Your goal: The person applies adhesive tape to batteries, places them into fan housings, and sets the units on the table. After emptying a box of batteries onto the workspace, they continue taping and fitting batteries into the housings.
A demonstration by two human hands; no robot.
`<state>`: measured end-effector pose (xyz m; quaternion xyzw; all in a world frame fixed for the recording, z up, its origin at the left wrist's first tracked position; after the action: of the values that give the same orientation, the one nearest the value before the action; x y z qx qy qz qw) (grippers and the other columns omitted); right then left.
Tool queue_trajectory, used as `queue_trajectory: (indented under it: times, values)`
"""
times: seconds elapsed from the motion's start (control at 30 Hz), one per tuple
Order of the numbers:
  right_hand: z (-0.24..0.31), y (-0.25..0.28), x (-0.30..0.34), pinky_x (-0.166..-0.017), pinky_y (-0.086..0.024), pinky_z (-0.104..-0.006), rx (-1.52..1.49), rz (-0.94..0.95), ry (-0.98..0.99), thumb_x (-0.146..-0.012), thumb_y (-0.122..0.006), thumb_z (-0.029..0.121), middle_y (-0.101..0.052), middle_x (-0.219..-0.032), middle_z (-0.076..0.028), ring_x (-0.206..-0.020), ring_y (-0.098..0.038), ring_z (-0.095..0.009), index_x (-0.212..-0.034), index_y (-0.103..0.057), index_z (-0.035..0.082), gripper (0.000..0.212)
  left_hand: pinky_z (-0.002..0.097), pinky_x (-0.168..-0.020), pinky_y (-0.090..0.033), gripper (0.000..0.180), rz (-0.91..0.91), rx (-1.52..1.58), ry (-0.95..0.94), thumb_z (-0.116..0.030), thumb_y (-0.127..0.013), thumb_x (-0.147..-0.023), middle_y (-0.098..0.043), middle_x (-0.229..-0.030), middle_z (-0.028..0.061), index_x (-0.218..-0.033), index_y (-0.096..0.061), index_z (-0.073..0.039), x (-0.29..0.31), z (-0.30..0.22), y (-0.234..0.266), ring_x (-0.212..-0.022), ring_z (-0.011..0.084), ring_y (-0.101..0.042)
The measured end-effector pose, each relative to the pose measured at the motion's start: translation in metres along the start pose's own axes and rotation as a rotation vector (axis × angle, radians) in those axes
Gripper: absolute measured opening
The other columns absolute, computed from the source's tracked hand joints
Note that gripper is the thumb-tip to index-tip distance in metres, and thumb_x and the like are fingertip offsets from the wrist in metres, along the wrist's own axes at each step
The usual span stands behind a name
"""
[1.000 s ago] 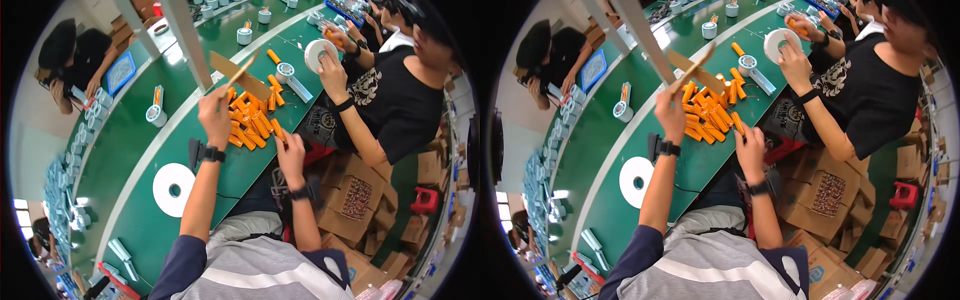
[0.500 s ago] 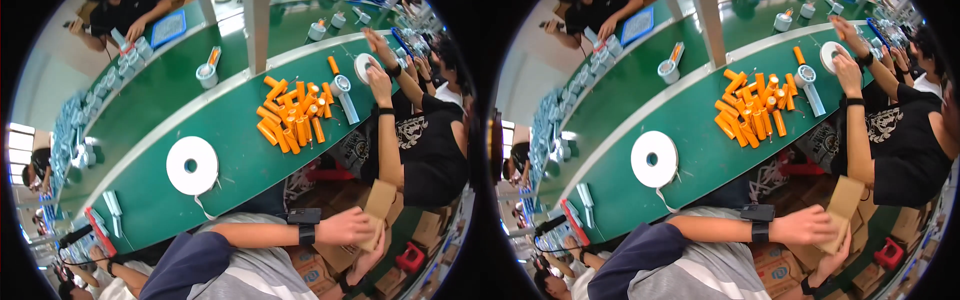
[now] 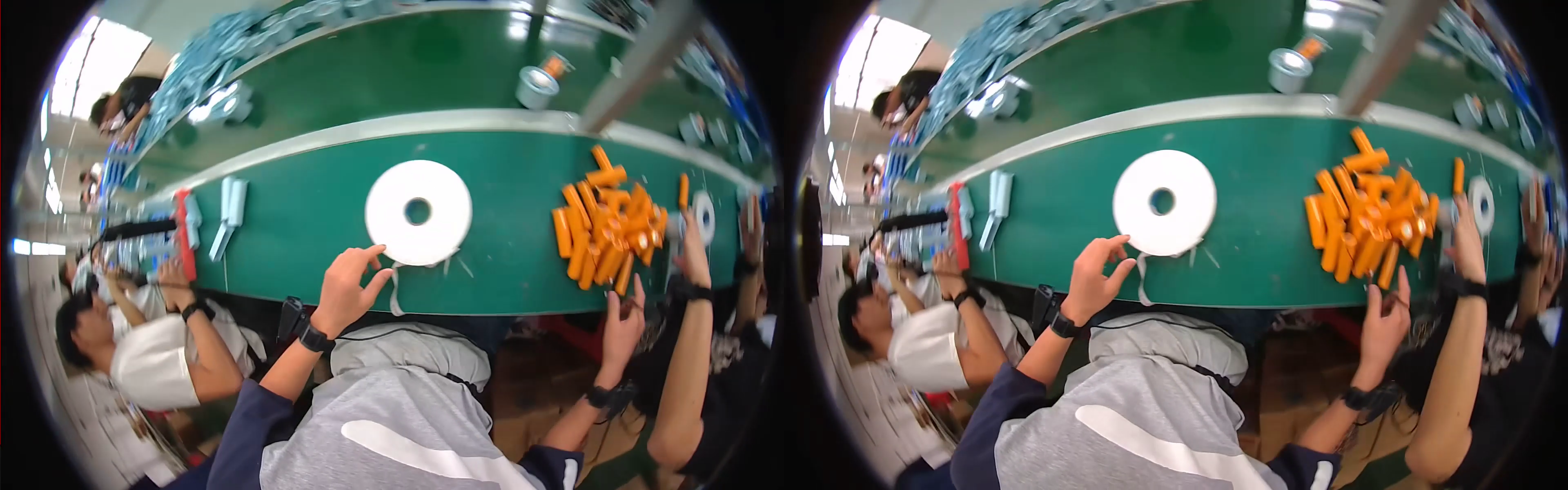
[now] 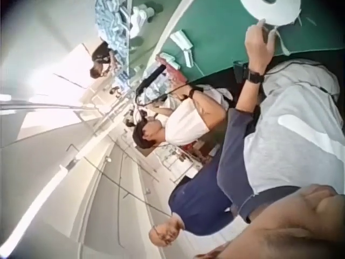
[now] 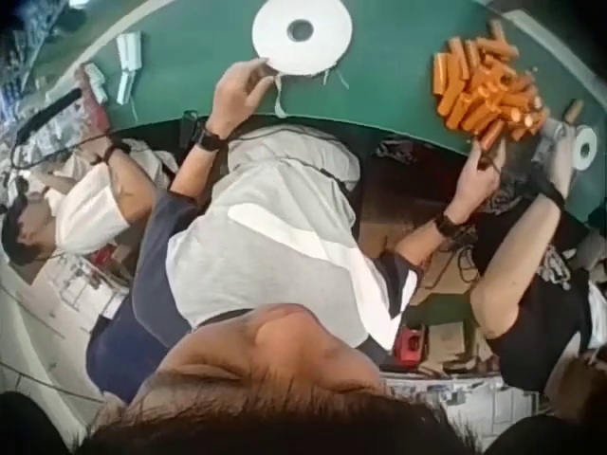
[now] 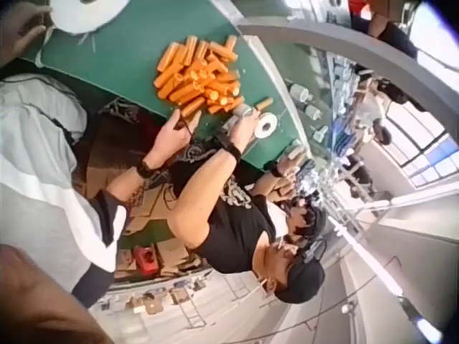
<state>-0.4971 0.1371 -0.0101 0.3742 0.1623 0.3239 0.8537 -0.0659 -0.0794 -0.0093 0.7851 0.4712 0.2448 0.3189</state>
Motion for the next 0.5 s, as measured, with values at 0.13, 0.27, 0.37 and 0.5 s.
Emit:
queue_trajectory:
  times: [0.13,0.27,0.37,0.5]
  values:
    - [-0.021,-0.022,-0.055,-0.066,-0.046,-0.0284,-0.031,0.142,0.180,-0.090,-0.068,0.006,-0.054,-0.077,-0.002,-0.069,-0.051,-0.013,-0.136,-0.055,0.003,0.048,0.0460,-0.101,-0.039,0.059,-0.051,-0.493,-0.497,-0.017,-0.081,-0.074,-0.063,-0.121,0.0066,-0.128,-0.059,-0.015,-0.016,-0.030,0.017,-0.114,0.0284,-0.056]
    - [-0.036,-0.020,-0.040,-0.065,-0.046,-0.0270,-0.107,0.018,-0.006,-0.088,-0.071,0.008,-0.053,-0.077,-0.001,-0.070,-0.050,-0.010,-0.129,-0.057,0.002,0.043,0.0469,-0.106,-0.035,0.070,0.124,-0.557,-0.699,-0.027,-0.084,-0.071,-0.057,-0.130,0.0060,-0.134,-0.055,-0.020,-0.035,-0.042,0.003,-0.125,0.0288,-0.048]
    - [-0.063,-0.020,-0.027,-0.066,-0.047,-0.0265,-0.211,-0.255,-0.057,-0.088,-0.074,0.012,-0.055,-0.076,-0.003,-0.071,-0.053,-0.010,-0.125,-0.057,-0.001,0.043,0.0470,-0.104,-0.036,0.072,0.173,-0.471,-0.743,-0.032,-0.085,-0.069,-0.059,-0.127,0.0051,-0.134,-0.056,-0.019,-0.058,-0.033,0.007,-0.122,0.0296,-0.050]
    - [-0.097,-0.014,-0.010,-0.068,-0.048,-0.0274,-0.276,-0.536,-0.140,-0.087,-0.077,0.018,-0.060,-0.080,-0.007,-0.073,-0.057,-0.012,-0.121,-0.056,-0.006,0.046,0.0466,-0.101,-0.038,0.073,0.123,-0.324,-0.681,-0.036,-0.085,-0.067,-0.060,-0.124,0.0052,-0.132,-0.058,-0.015,-0.059,-0.015,0.024,-0.118,0.0301,-0.051]
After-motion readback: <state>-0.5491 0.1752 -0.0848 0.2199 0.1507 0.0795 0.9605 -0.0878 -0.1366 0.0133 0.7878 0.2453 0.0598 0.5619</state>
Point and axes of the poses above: each hand's wrist, its own x-axis away from the middle knuckle, its own y-axis out of the back of the hand, z = x × y, the point moved 9 cm from there along -x, towards the middle knuckle
